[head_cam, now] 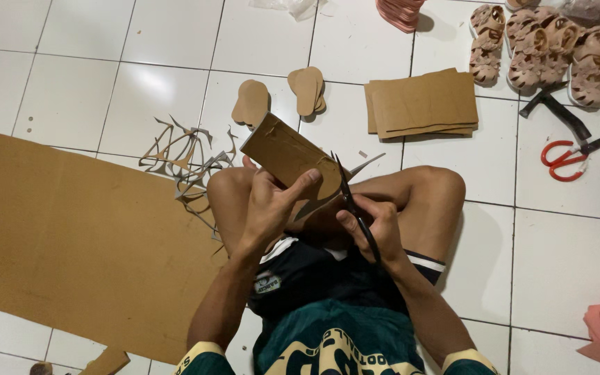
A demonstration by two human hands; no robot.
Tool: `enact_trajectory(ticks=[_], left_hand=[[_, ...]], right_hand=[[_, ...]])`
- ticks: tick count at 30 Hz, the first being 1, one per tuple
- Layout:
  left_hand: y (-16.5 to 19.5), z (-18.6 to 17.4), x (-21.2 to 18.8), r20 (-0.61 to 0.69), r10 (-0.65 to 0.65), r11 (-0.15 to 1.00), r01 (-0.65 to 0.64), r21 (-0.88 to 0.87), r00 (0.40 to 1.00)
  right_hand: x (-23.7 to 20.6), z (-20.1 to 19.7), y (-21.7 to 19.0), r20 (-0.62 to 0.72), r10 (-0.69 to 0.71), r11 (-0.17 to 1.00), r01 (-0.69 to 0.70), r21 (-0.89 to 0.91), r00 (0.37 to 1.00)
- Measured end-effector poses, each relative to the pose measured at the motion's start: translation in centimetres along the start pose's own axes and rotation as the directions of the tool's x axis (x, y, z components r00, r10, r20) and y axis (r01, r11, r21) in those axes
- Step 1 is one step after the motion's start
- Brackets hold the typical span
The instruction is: The person sits on the workshop floor and cuts insole blanks from cardboard sheets using scissors, trimming the edges of each blank to shape. They place finished insoles on the floor beside them and pick up new cardboard pieces to continue cutting.
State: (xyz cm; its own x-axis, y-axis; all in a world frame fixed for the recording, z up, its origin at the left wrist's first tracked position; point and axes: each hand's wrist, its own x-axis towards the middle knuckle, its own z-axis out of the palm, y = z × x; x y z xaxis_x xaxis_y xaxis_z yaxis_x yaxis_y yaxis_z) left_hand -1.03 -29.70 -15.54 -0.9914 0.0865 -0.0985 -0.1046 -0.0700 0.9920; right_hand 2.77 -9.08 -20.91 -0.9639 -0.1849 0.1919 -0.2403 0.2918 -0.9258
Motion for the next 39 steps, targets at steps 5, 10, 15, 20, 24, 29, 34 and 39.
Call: enact_trajectory(ticks=[5,10,15,20,24,29,34,39], left_hand=[[-0.3,-0.3,0.2,0.016,0.002,1.0,-0.002,-0.003,1.0],[-0.7,-0.9,0.6,0.055,0.015,0.997,-0.019,0.069,0.998],[-0.9,-0.2,0.8,0.009,0.023,0.998,-0.023,-0.065,1.0],[-0.1,0.4,0.1,-0.006,0.026,0.999,-0.025,0.034,1.0],[0.5,0.5,-0.2,0.001,0.013,0.995,-0.013,0.094,1.0],[0.3,0.1,0.0,0.021,0.029,0.988,-0.032,0.148,0.999],[-0.3,-0.5,0.6,0.051,0.06,0.986,-0.067,0.156,0.997],[-0.6,-0.9,0.9,0.075,0.026,0.987,-0.037,0.159,0.997]], right_hand=[[0.0,0.1,-0.1,0.018,0.054,0.999,-0.054,-0.011,0.998],[0.0,-0.1,-0.5,0.013,0.06,0.997,-0.059,-0.052,0.998],[0.1,0.1,-0.9,0.001,0.06,0.997,-0.06,-0.05,0.998],[0.3,0.4,-0.4,-0.009,0.013,1.0,-0.013,-0.002,1.0],[0.2,0.3,0.0,-0.018,-0.041,0.999,0.042,0.009,0.999],[0.0,0.2,-0.3,0.035,0.126,0.991,-0.127,0.032,0.991],[0.1,-0.1,-0.6,0.019,0.038,0.999,-0.037,-0.023,0.999],[0.1,-0.1,-0.5,0.029,0.033,0.998,-0.031,-0.059,0.999]])
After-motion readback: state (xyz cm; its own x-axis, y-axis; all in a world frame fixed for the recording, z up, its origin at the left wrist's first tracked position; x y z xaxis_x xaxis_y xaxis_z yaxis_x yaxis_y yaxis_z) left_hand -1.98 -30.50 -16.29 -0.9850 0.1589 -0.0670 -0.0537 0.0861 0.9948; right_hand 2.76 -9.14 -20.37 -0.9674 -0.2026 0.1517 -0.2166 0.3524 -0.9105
